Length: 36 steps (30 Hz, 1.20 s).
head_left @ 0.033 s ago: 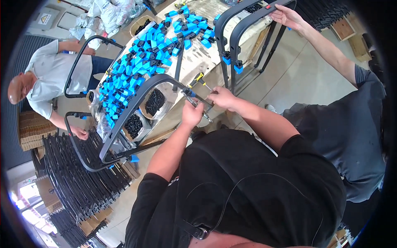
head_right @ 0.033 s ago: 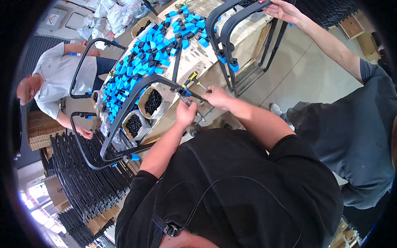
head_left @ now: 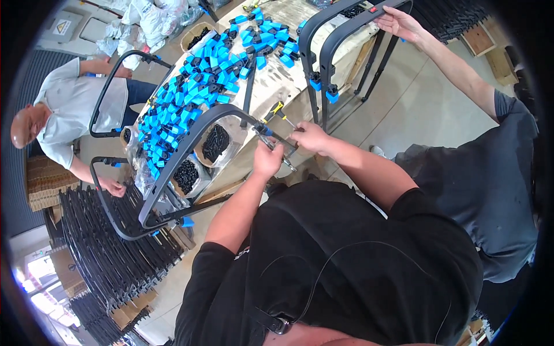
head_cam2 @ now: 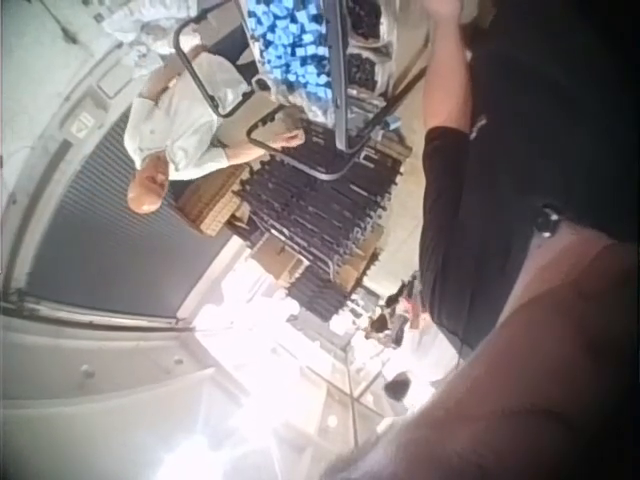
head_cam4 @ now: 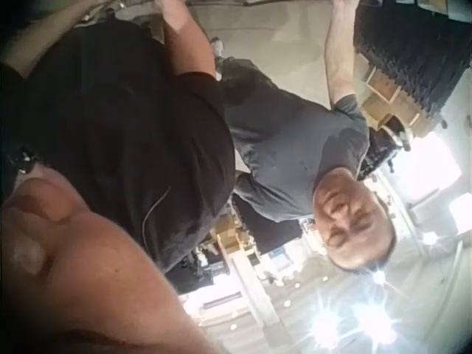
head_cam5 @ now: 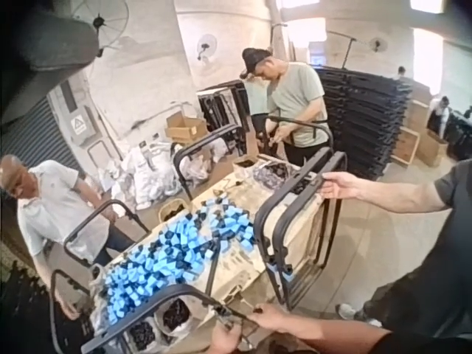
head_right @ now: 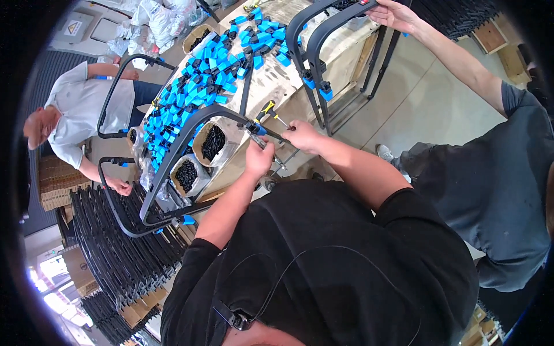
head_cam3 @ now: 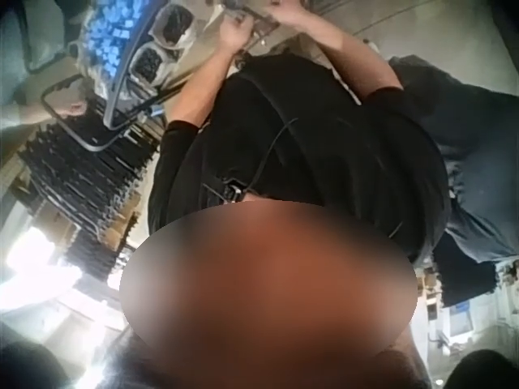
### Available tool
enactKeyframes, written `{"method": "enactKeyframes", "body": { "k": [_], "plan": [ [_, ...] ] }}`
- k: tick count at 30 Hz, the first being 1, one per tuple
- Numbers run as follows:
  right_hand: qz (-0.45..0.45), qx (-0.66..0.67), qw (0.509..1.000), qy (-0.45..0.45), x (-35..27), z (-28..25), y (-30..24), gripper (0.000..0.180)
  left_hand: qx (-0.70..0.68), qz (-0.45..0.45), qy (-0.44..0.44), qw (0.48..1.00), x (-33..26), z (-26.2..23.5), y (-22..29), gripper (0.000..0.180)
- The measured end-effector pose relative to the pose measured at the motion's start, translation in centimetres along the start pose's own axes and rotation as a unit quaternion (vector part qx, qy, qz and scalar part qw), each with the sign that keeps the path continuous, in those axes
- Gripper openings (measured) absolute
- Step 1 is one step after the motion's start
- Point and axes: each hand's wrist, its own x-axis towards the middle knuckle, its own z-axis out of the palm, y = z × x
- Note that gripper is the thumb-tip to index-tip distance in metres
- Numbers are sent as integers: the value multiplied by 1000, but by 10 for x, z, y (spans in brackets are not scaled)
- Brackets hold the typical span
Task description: Attaching plastic components and metal hardware to tubular metal furniture frames at an assembly workbench.
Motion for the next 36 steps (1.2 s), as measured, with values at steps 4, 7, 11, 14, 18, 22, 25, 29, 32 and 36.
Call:
{"method": "enactKeyframes", "body": {
  "k": [4, 7, 11, 14, 18, 22, 25, 29, 32, 36],
  "plan": [
    [5, 57, 998, -26, -5, -5, 2, 39, -31, -36, -15, 999, -2, -4, 7, 29],
    [-16, 70, 997, -11, -4, -3, 6, 37, -17, -32, -10, 999, -3, -6, 16, 27],
    [-28, 33, 999, -10, -4, -6, 6, 38, 0, -18, -7, 1000, -2, -4, 15, 28],
    [-10, 5, 1000, -8, 0, -12, 12, 37, -13, 31, -2, 999, 1, 3, 0, 28],
    [-68, -45, 997, -14, 1, -4, 36, 29, -40, 19, -6, 999, -2, 0, -3, 29],
    [-74, -45, 996, -15, -7, -6, 35, 23, -42, 39, 4, 998, -1, 1, -5, 24],
    [-78, -86, 993, -5, -11, -4, 31, 27, -51, 46, 1, 998, 4, 5, -20, 20],
    [-73, -116, 990, -23, -7, -4, 26, 40, -90, 40, -24, 995, 6, 5, -24, 18],
    [-68, -111, 991, -21, -8, -3, 19, 37, -82, 32, -20, 996, 5, 4, -21, 20],
    [-92, -13, 995, -26, 3, 5, 21, 37, -51, 36, -7, 998, 0, -1, -4, 19]
  ]
}}
